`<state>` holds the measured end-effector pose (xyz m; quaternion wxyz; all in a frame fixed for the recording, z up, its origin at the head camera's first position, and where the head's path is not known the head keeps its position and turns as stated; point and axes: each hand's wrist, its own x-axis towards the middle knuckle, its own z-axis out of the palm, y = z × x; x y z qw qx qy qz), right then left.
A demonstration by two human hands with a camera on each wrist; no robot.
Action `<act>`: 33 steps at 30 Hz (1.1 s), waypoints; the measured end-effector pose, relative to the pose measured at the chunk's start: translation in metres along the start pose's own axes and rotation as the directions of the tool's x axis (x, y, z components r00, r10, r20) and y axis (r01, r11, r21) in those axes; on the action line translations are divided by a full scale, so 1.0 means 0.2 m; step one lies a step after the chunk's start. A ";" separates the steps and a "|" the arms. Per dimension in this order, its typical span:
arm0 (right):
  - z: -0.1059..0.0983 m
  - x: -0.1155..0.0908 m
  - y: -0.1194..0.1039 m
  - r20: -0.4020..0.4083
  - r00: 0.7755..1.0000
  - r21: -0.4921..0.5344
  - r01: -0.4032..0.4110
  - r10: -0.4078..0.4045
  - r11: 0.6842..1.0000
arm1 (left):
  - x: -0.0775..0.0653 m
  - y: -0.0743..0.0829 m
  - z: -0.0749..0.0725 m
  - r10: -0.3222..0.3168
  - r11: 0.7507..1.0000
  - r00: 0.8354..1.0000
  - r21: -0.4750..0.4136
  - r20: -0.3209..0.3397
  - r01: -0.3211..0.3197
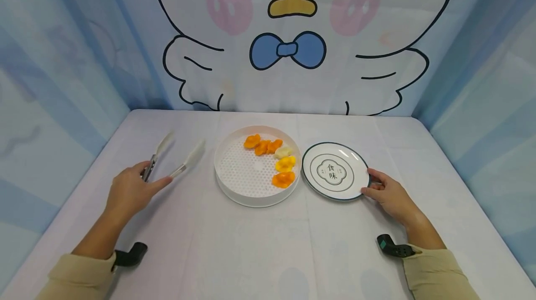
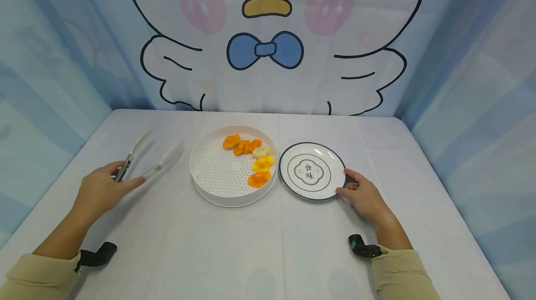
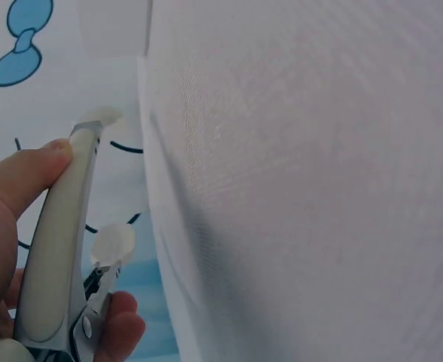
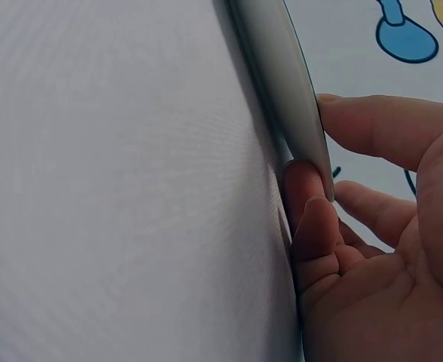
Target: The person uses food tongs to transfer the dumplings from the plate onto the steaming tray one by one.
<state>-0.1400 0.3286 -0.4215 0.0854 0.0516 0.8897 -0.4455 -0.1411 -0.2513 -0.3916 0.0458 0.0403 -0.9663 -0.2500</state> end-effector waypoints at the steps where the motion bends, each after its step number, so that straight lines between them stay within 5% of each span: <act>1: 0.00 0.00 0.00 0.001 1.000 -0.001 0.001 -0.001 1.000 | 0.00 0.00 0.00 -0.014 1.000 1.000 0.009 0.013 0.014; 7: 0.00 0.00 0.00 0.002 1.000 -0.004 0.003 -0.003 1.000 | 0.00 -0.02 0.00 -0.069 0.997 0.996 0.048 0.053 0.066; 20: 0.00 -0.01 0.00 -0.001 1.000 -0.002 0.010 -0.010 1.000 | 0.01 -0.02 0.02 -0.048 0.996 0.997 0.075 0.068 0.043; 27: 0.00 -0.01 0.00 0.001 1.000 -0.001 0.013 -0.013 1.000 | 0.00 -0.01 0.04 -0.140 0.989 0.979 0.067 0.147 0.131; 33: 0.00 -0.01 0.00 -0.001 1.000 -0.001 0.025 -0.025 1.000 | 0.01 -0.02 0.03 -0.132 0.989 0.978 0.090 0.162 0.118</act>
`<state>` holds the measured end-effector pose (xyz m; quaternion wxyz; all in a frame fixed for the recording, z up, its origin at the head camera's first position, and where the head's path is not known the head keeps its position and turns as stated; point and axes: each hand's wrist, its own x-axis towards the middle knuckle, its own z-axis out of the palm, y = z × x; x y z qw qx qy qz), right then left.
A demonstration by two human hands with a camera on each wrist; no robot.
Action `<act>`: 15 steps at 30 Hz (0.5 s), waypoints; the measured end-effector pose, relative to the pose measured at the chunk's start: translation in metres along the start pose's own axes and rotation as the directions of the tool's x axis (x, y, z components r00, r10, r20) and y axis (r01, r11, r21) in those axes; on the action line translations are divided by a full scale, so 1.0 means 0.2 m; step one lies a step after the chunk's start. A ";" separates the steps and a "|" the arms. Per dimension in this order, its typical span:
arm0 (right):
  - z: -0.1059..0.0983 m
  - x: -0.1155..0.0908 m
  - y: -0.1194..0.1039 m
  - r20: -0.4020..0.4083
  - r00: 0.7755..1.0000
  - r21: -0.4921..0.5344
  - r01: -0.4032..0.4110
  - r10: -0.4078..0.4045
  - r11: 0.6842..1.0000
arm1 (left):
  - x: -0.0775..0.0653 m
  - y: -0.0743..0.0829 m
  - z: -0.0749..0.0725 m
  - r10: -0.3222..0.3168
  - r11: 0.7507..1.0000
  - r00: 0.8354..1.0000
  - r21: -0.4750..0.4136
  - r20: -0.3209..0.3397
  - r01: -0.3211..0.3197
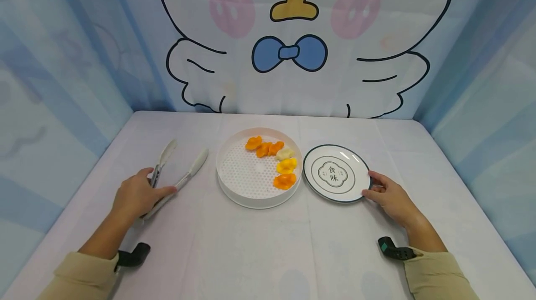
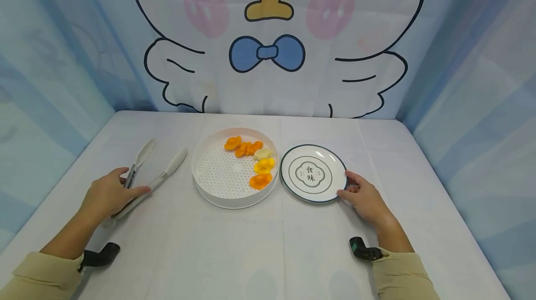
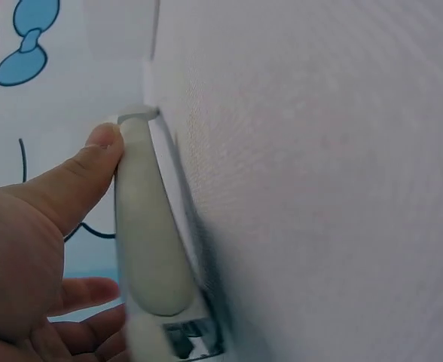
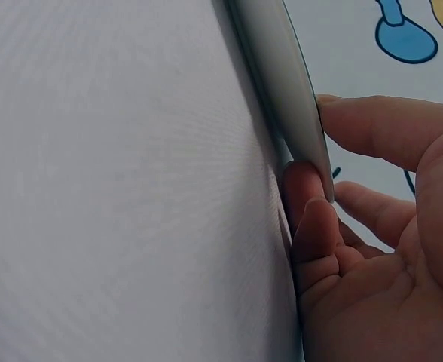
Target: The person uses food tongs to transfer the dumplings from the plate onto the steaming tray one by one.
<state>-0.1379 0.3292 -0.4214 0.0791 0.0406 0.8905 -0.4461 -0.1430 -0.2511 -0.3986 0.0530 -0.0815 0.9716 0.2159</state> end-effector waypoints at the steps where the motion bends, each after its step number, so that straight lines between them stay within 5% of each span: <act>1: 0.00 0.00 0.00 -0.001 1.000 -0.001 0.000 0.000 1.000 | 0.00 0.00 0.00 0.003 1.000 1.000 0.006 0.004 -0.003; 15: 0.00 0.00 0.01 -0.004 1.000 -0.004 0.004 -0.004 1.000 | -0.01 0.01 -0.01 0.051 0.999 0.999 -0.005 0.008 -0.051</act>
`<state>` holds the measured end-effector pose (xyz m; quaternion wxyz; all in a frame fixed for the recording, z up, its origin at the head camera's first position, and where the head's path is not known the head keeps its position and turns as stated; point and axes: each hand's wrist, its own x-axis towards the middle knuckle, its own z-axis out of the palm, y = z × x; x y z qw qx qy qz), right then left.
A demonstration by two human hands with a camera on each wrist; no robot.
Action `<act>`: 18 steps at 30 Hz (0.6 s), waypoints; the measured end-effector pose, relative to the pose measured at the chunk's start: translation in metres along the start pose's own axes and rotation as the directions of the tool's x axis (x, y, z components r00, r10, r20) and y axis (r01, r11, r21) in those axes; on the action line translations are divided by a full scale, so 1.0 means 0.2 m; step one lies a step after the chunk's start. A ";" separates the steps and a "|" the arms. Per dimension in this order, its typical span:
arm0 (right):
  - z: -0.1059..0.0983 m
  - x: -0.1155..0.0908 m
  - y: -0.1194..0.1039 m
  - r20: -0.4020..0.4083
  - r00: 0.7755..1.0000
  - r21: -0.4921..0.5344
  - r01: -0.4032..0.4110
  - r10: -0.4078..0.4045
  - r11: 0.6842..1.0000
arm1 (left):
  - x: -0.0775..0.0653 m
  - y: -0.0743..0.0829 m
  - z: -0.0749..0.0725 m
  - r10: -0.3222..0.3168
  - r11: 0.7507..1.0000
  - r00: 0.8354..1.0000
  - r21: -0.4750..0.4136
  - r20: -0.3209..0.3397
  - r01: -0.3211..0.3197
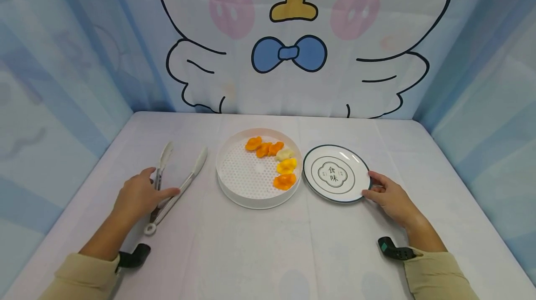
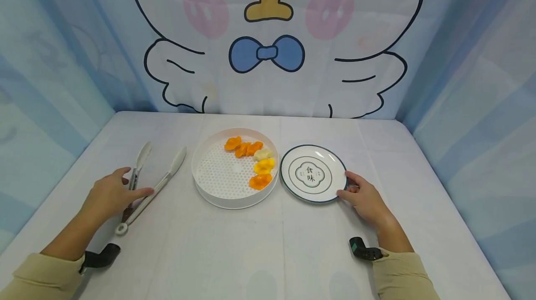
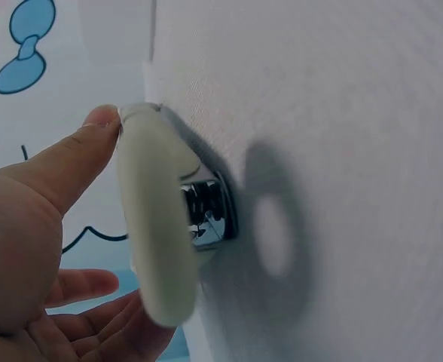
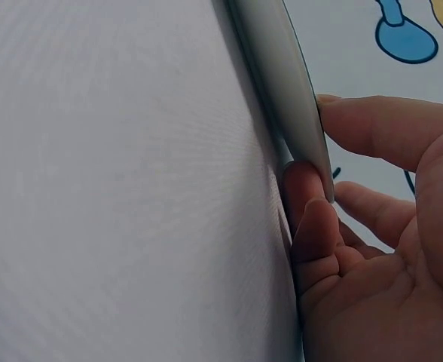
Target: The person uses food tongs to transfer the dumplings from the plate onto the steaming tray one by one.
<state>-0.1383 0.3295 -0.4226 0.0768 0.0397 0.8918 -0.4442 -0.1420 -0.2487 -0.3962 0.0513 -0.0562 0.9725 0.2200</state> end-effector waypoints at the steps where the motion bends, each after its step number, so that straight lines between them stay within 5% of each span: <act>1: 0.00 0.00 0.00 0.000 1.000 -0.001 0.002 -0.002 1.000 | 0.00 0.00 0.00 0.004 1.000 1.000 -0.002 -0.002 -0.004; 13: 0.00 0.00 -0.01 0.007 1.000 -0.004 -0.016 0.016 1.000 | 0.00 0.01 0.00 0.044 0.999 0.999 0.033 -0.025 -0.043; 18: 0.01 -0.02 -0.05 0.009 0.999 -0.095 -0.051 0.052 0.994 | -0.01 0.02 0.02 0.049 0.999 0.999 -0.003 -0.024 -0.049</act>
